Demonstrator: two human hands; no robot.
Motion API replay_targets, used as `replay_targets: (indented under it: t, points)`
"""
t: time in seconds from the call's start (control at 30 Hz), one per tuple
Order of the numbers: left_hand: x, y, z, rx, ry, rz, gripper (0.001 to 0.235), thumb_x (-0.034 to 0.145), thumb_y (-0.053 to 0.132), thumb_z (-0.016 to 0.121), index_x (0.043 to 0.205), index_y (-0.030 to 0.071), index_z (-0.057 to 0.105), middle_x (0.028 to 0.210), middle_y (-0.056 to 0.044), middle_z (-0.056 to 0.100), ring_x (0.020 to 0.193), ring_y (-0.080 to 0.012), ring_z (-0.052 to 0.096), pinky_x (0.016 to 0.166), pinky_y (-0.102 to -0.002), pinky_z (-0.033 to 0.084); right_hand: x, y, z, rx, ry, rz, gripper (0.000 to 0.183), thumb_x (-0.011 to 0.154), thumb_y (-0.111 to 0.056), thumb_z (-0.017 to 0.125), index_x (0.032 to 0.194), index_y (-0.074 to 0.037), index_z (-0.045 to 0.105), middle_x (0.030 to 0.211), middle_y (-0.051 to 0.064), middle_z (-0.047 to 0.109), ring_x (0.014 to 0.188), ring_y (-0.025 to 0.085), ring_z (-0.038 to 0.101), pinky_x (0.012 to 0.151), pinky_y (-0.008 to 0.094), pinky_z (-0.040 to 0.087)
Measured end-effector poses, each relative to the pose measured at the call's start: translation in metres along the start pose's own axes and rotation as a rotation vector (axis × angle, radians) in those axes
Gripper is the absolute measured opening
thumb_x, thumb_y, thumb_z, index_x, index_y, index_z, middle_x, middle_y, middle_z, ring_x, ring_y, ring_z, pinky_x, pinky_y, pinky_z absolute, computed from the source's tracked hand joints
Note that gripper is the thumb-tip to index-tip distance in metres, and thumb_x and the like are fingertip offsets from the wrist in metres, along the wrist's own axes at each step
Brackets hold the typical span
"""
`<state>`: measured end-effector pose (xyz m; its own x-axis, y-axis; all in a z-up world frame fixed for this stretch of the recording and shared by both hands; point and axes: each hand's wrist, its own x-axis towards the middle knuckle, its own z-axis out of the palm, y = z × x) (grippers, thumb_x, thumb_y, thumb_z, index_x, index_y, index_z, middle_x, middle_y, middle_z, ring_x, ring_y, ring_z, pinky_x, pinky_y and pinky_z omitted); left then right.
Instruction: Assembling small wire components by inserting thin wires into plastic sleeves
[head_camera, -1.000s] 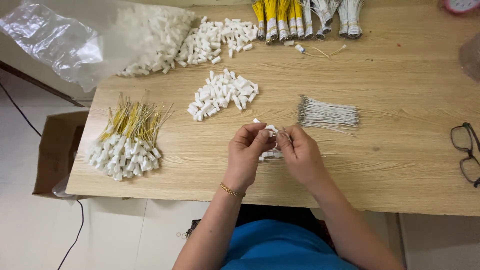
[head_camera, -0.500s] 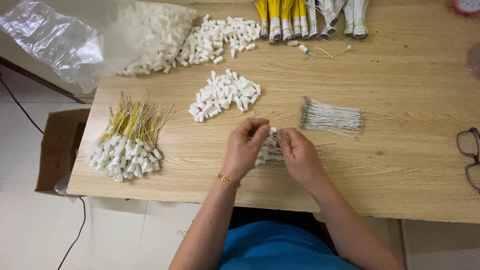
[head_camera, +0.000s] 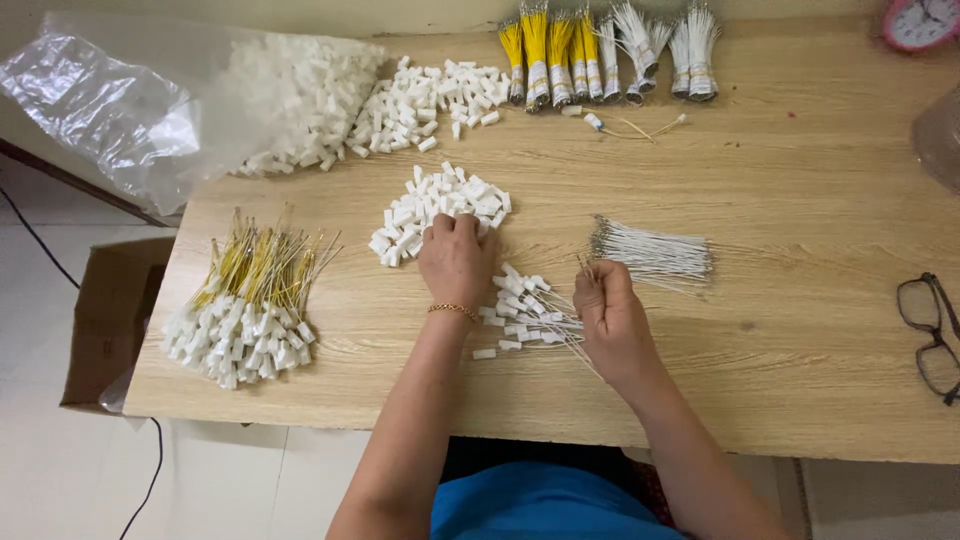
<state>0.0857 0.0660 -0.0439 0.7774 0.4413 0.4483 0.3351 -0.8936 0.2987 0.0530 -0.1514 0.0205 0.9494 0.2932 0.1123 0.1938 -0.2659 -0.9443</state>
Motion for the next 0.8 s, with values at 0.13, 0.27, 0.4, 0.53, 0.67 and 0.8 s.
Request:
replay_targets:
  t: [0.13, 0.27, 0.4, 0.53, 0.67, 0.8]
  points:
    - [-0.003, -0.007, -0.001, -0.064, 0.009, 0.007, 0.023, 0.069, 0.032, 0.078, 0.086, 0.019, 0.069, 0.087, -0.002, 0.056, 0.082, -0.0261, 0.062, 0.069, -0.037, 0.053, 0.004, -0.003, -0.005, 0.069, -0.053, -0.098, 0.02, 0.104, -0.023, 0.045, 0.093, -0.008, 0.051, 0.067, 0.006, 0.051, 0.065, 0.018, 0.052, 0.068, 0.033, 0.048]
    - [-0.007, 0.005, -0.046, -0.332, -0.067, 0.01, 0.022, 0.076, 0.025, 0.077, 0.092, 0.013, 0.068, 0.086, -0.01, 0.064, 0.079, -0.0309, 0.066, 0.069, -0.043, 0.052, 0.006, 0.003, -0.001, 0.196, -0.052, -0.013, 0.01, 0.098, -0.016, 0.06, 0.093, -0.007, 0.061, 0.063, 0.002, 0.05, 0.058, 0.009, 0.048, 0.055, 0.025, 0.046]
    - [-0.031, 0.026, -0.099, -0.949, -0.367, -0.193, 0.026, 0.09, 0.02, 0.067, 0.115, 0.011, 0.064, 0.08, -0.014, 0.072, 0.07, -0.0251, 0.069, 0.069, -0.038, 0.054, 0.002, -0.03, 0.001, 0.266, -0.011, 0.028, 0.009, 0.094, -0.014, 0.065, 0.094, -0.006, 0.068, 0.063, -0.001, 0.054, 0.058, 0.006, 0.047, 0.054, 0.022, 0.044]
    - [-0.049, 0.033, -0.117, -1.184, -0.375, -0.23, 0.025, 0.094, 0.013, 0.061, 0.119, 0.011, 0.065, 0.077, -0.01, 0.067, 0.064, -0.0151, 0.06, 0.061, -0.028, 0.053, -0.004, -0.03, 0.007, 0.246, -0.039, 0.016, 0.01, 0.096, -0.014, 0.064, 0.093, -0.004, 0.067, 0.066, 0.002, 0.054, 0.063, 0.009, 0.047, 0.06, 0.023, 0.044]
    - [-0.061, 0.036, -0.106, -1.317, -0.434, -0.279, 0.021, 0.092, 0.015, 0.065, 0.113, 0.013, 0.069, 0.076, -0.006, 0.068, 0.06, -0.0094, 0.059, 0.053, -0.022, 0.053, -0.009, -0.035, 0.01, 0.222, -0.054, 0.012, 0.009, 0.094, -0.012, 0.065, 0.095, -0.004, 0.069, 0.067, 0.003, 0.055, 0.066, 0.009, 0.049, 0.062, 0.024, 0.044]
    - [-0.066, 0.035, -0.098, -1.392, -0.475, -0.331, 0.015, 0.09, 0.013, 0.067, 0.104, 0.011, 0.072, 0.07, -0.008, 0.066, 0.054, -0.0101, 0.059, 0.044, -0.021, 0.053, -0.014, -0.038, 0.009, 0.181, -0.061, 0.027, 0.01, 0.093, -0.012, 0.067, 0.097, -0.003, 0.07, 0.069, 0.006, 0.06, 0.068, 0.01, 0.05, 0.064, 0.027, 0.048]
